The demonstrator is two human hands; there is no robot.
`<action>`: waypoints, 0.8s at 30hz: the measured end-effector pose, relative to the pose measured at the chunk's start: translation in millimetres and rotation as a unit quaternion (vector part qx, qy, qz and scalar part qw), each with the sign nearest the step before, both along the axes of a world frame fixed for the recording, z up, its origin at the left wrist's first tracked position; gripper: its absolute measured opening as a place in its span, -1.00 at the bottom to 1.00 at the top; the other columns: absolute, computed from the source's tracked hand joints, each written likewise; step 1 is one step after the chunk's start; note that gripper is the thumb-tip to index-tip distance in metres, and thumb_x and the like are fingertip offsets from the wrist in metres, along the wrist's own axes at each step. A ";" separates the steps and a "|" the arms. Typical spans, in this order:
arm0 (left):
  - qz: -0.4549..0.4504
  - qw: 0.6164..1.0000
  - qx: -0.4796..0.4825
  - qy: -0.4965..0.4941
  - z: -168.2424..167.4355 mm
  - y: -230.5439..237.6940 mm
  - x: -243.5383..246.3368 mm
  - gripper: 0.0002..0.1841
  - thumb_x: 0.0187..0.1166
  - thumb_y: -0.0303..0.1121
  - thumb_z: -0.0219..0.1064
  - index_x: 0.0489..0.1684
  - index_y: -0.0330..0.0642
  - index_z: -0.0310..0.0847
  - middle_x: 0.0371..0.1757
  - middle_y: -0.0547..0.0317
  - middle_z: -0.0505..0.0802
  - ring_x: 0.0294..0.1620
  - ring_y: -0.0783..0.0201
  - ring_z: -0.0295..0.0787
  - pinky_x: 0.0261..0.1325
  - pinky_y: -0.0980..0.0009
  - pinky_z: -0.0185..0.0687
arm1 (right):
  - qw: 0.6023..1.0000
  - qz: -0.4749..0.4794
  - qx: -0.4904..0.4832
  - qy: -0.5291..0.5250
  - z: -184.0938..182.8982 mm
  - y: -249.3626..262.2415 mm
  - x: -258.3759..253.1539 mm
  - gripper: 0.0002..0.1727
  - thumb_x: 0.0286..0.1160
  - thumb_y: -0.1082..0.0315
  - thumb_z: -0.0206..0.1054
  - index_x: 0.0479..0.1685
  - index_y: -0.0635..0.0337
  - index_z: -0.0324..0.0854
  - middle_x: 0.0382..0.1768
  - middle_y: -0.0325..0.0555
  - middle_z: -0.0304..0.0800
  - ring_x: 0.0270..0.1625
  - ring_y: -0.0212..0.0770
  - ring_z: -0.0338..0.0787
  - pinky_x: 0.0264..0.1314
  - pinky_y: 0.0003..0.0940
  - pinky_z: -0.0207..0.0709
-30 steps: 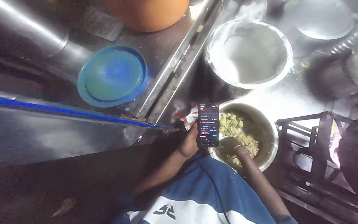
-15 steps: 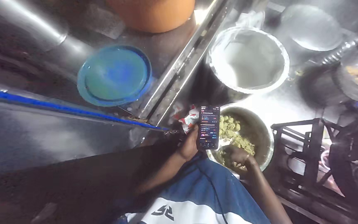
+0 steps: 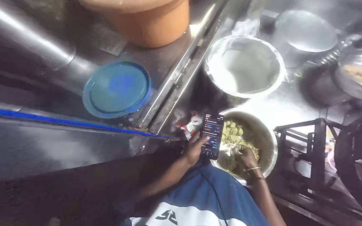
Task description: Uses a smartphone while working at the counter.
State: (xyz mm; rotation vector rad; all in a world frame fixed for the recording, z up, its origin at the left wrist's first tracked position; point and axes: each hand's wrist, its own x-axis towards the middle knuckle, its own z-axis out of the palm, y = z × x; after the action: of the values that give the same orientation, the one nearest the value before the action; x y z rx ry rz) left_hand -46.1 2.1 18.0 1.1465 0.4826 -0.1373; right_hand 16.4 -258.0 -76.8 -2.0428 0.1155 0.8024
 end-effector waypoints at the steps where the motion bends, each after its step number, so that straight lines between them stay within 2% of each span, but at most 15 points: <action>1: 0.001 1.000 -0.004 0.001 -0.6 -0.1 -0.1 -0.43 0.67 -0.35 0.09 0.71 -0.22 0.20 0.36 0.02 0.72 0.28 0.24 0.74 0.31 0.23 0.71 | 1.000 -0.008 -0.016 -0.015 2.1 2.6 0.3 -0.68 0.22 0.43 0.63 -0.07 0.35 0.72 -0.24 0.08 0.84 -0.22 -0.07 0.83 -0.04 0.01 0.74; 3: 0.008 1.000 -0.017 0.014 -4.9 0.4 -1.0 -0.45 0.74 -0.25 0.02 0.73 -0.16 0.22 0.38 0.04 0.72 0.30 0.23 0.73 0.32 0.18 0.71 | 0.998 -0.032 -0.047 -0.037 8.9 7.8 1.1 -0.64 0.15 0.29 0.71 -0.25 0.34 0.72 -0.38 0.03 0.77 -0.32 -0.10 0.75 -0.13 0.02 0.68; 5: 0.010 0.999 -0.029 0.018 -11.4 1.9 -1.2 -0.45 0.76 -0.14 -0.04 0.71 -0.12 0.22 0.36 0.07 0.72 0.31 0.24 0.71 0.33 0.19 0.69 | 0.996 -0.033 -0.066 -0.047 10.6 11.0 -1.3 -0.64 0.32 0.16 0.60 -0.39 0.32 0.68 -0.50 -0.04 0.66 -0.42 -0.15 0.64 -0.25 -0.02 0.57; 6: 0.008 0.999 -0.035 0.018 -12.6 2.5 -1.0 -0.45 0.77 -0.10 -0.08 0.70 -0.13 0.22 0.34 0.07 0.72 0.30 0.25 0.70 0.34 0.20 0.68 | 0.996 -0.009 -0.076 -0.036 10.6 11.1 -2.6 -0.61 0.43 0.11 0.52 -0.38 0.33 0.68 -0.49 -0.02 0.65 -0.41 -0.12 0.63 -0.24 -0.01 0.55; 7: 0.010 0.999 -0.042 0.018 -11.3 2.3 -0.4 -0.47 0.81 -0.08 -0.14 0.66 -0.15 0.24 0.31 0.05 0.74 0.28 0.23 0.73 0.32 0.19 0.70 | 0.995 0.038 -0.090 -0.009 11.3 9.8 -2.6 -0.58 0.48 0.06 0.47 -0.31 0.34 0.70 -0.41 0.06 0.70 -0.32 -0.04 0.69 -0.14 0.08 0.57; 9: 0.011 0.998 -0.054 0.024 -8.6 2.2 1.0 -0.47 0.87 -0.08 -0.28 0.65 -0.16 0.26 0.31 0.03 0.75 0.28 0.20 0.74 0.32 0.17 0.71 | 0.976 0.165 -0.127 0.062 11.8 6.6 2.2 -0.52 0.50 -0.01 0.43 0.01 0.30 0.72 -0.13 0.20 0.80 -0.05 0.14 0.80 0.11 0.24 0.61; 11: 0.012 0.998 -0.059 0.028 -8.4 1.7 1.6 -0.45 0.88 -0.07 -0.35 0.65 -0.16 0.25 0.32 0.02 0.75 0.28 0.20 0.74 0.31 0.16 0.71 | 0.960 0.223 -0.151 0.079 18.3 4.9 10.2 -0.46 0.52 0.07 0.46 0.32 0.30 0.62 0.11 0.28 0.79 0.17 0.22 0.79 0.31 0.27 0.58; 14: 0.004 0.997 -0.068 0.020 -9.6 1.9 -0.1 -0.41 0.87 -0.03 -0.38 0.66 -0.18 0.23 0.34 -0.02 0.75 0.32 0.16 0.75 0.35 0.12 0.72 | 0.979 0.090 -0.183 -0.005 27.5 4.8 23.8 -0.25 0.59 0.24 0.41 0.72 0.37 0.24 0.47 0.42 0.57 0.52 0.31 0.61 0.62 0.21 0.39; 15: 0.002 0.997 -0.070 0.019 -10.0 1.9 -0.5 -0.41 0.87 -0.02 -0.39 0.66 -0.19 0.22 0.34 -0.03 0.75 0.32 0.15 0.75 0.35 0.11 0.72 | 0.976 0.066 -0.205 -0.037 25.5 6.0 28.2 -0.21 0.59 0.26 0.39 0.77 0.36 0.16 0.57 0.42 0.47 0.60 0.31 0.52 0.69 0.18 0.32; 16: 0.001 0.997 -0.073 0.017 -10.3 1.8 -0.8 -0.40 0.88 -0.01 -0.40 0.65 -0.19 0.23 0.33 -0.04 0.75 0.31 0.14 0.75 0.35 0.11 0.72 | 0.967 0.077 -0.237 -0.047 23.5 8.2 31.3 -0.22 0.59 0.28 0.37 0.76 0.37 0.16 0.64 0.41 0.38 0.66 0.30 0.45 0.72 0.16 0.29; 17: 0.001 0.997 -0.077 0.015 -10.5 1.5 -0.7 -0.39 0.87 -0.01 -0.41 0.64 -0.19 0.25 0.32 -0.04 0.76 0.30 0.13 0.76 0.33 0.10 0.73 | 0.952 0.119 -0.280 -0.037 22.5 11.6 31.6 -0.27 0.60 0.27 0.35 0.71 0.40 0.24 0.63 0.43 0.38 0.65 0.33 0.46 0.69 0.21 0.31; 18: 0.001 0.997 -0.079 0.014 -10.3 1.8 -0.1 -0.39 0.87 0.00 -0.42 0.63 -0.18 0.25 0.31 -0.03 0.77 0.30 0.13 0.76 0.33 0.10 0.74 | 0.935 0.177 -0.307 -0.015 21.4 16.0 30.6 -0.36 0.61 0.26 0.35 0.62 0.43 0.37 0.57 0.46 0.45 0.62 0.37 0.48 0.64 0.27 0.34; 21: 0.007 0.997 -0.076 0.018 -9.1 2.7 -0.8 -0.40 0.88 -0.01 -0.42 0.65 -0.16 0.24 0.33 0.00 0.76 0.32 0.16 0.75 0.35 0.13 0.72 | 0.884 0.326 -0.333 0.045 -0.7 32.4 18.9 -0.50 0.48 0.12 0.45 0.29 0.28 0.71 0.38 0.33 0.67 0.51 0.36 0.58 0.52 0.38 0.42; 24: 0.012 0.997 -0.077 0.015 -7.8 5.3 -0.9 -0.40 0.88 -0.03 -0.41 0.66 -0.17 0.25 0.35 0.01 0.75 0.35 0.17 0.73 0.39 0.12 0.69 | 0.847 0.401 -0.339 0.088 13.6 54.6 3.0 -0.52 0.57 0.20 0.37 0.38 0.31 0.66 0.44 0.41 0.60 0.57 0.43 0.48 0.55 0.46 0.31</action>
State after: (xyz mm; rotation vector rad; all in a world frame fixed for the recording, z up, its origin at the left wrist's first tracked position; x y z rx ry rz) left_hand -46.9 7.4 10.2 0.9893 0.5041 -0.1686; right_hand 19.3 -203.4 -63.1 -2.7065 -0.4546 1.6476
